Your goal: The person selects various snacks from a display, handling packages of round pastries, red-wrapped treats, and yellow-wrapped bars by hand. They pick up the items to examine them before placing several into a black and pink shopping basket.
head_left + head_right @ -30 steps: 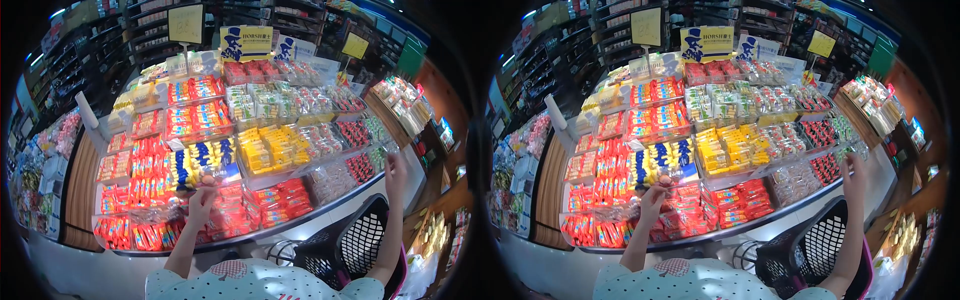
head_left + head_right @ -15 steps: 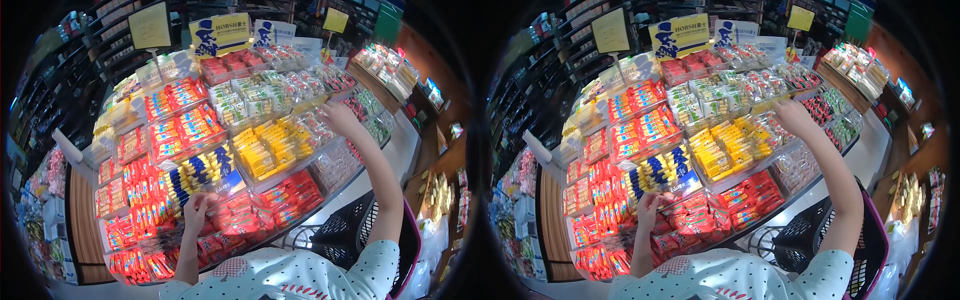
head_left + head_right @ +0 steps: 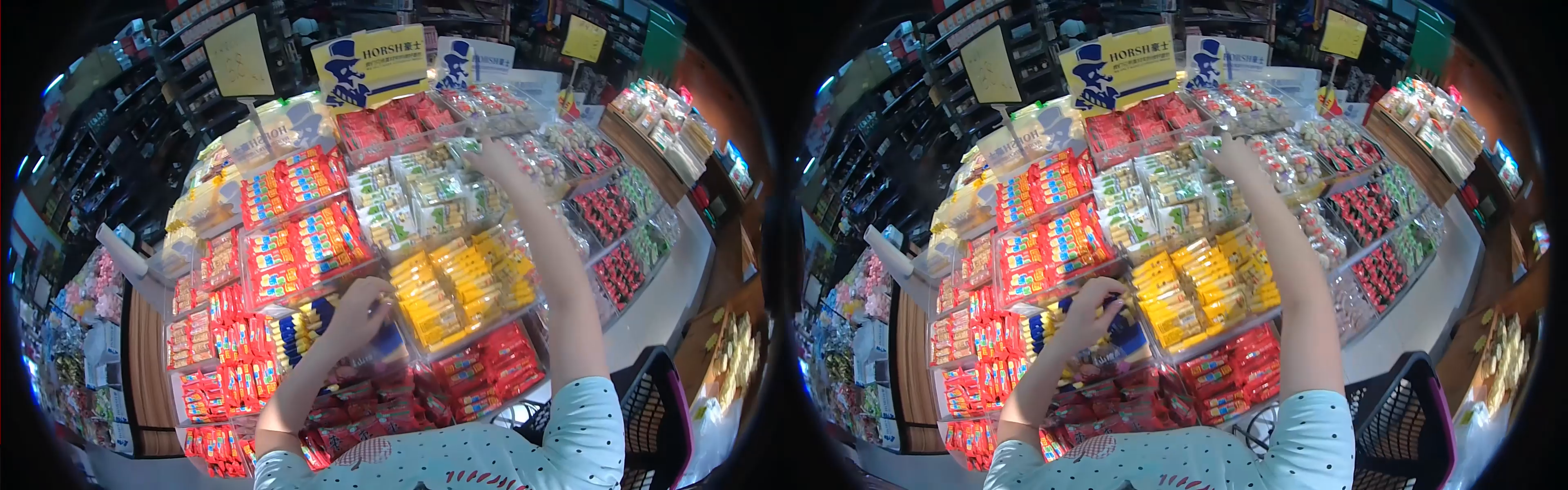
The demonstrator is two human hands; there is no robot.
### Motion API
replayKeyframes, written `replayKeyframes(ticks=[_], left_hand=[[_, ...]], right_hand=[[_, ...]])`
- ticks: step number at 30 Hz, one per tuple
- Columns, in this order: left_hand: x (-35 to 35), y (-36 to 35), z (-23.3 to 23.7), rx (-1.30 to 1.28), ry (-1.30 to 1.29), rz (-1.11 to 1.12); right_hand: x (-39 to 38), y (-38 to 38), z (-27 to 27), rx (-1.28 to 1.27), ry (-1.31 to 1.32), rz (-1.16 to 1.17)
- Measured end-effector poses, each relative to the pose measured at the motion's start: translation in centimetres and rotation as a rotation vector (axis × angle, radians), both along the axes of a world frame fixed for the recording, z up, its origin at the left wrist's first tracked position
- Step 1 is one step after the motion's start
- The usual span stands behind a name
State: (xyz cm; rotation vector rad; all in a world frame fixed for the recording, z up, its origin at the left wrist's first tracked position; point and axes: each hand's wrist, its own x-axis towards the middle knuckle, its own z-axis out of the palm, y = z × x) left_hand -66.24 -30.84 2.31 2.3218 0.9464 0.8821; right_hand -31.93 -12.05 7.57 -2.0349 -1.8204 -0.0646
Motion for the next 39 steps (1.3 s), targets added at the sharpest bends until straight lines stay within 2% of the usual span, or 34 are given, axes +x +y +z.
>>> replayKeyframes(ticks=[2,3,6,8,12,13,17,19,20,22,23,24,26,27,32,34,35,36,38,39], left_hand=[[1.5,2.0,-0.6,0.077,-0.032,-0.073],[2.3,2.6,-0.5,0.081,-0.025,-0.057],[4.8,4.3,0.1,0.165,-0.014,-0.05],[6.2,5.3,0.5,0.287,-0.065,-0.063],[8.9,8.9,0.8,0.33,0.01,-0.023],[9.5,9.7,0.6,0.271,0.04,-0.038],[11.0,10.8,0.5,0.33,0.072,0.011],[11.5,11.1,0.6,0.287,0.1,0.064],[11.7,11.4,0.5,0.282,0.097,0.061],[11.8,12.1,0.1,0.399,0.074,0.119],[11.9,12.5,0.0,0.335,0.118,0.143],[12.0,12.8,0.1,0.316,0.12,0.133],[12.1,13.4,0.8,0.2,0.171,0.122],[12.2,13.5,1.1,0.196,0.171,0.11],[13.5,14.9,1.2,0.367,0.391,0.092],[14.1,15.2,2.0,0.287,0.41,0.077],[14.3,15.1,2.2,0.208,0.429,0.066],[14.4,15.1,2.0,0.208,0.429,0.062],[14.5,15.0,1.4,0.269,0.456,0.082],[14.6,14.9,1.1,0.268,0.455,0.077]], right_hand=[[-1.5,2.3,-0.3,-0.09,0.078,-0.136],[-1.5,4.4,-1.2,-0.213,0.071,-0.167],[-2.8,5.3,-0.9,-0.272,0.052,-0.166],[-3.3,5.8,-1.3,-0.224,0.036,-0.197],[-2.3,7.5,-4.2,-0.085,-0.086,-0.125],[-2.2,7.4,-4.3,-0.035,-0.101,-0.096],[-0.3,7.0,-3.9,0.024,-0.024,-0.043],[1.1,6.5,-3.9,0.412,0.171,0.116],[1.7,6.1,-4.2,0.406,0.169,0.112],[1.7,2.1,-2.1,0.494,0.78,0.031],[1.2,-1.3,-0.3,0.384,1.198,0.107],[2.3,-2.0,-1.4,0.372,1.198,0.087],[5.2,-3.3,-3.5,0.231,1.989,0.295],[4.7,-5.3,-3.2,0.264,2.095,0.308],[5.1,-10.6,-5.8,0.267,2.254,0.451],[4.9,-11.9,-6.2,0.245,2.332,0.389],[4.8,-12.4,-6.5,0.248,2.285,0.435],[5.1,-12.7,-7.1,0.253,2.284,0.432],[5.6,-13.0,-8.5,0.104,2.298,0.471],[4.7,-13.8,-7.6,0.122,2.316,0.442]])
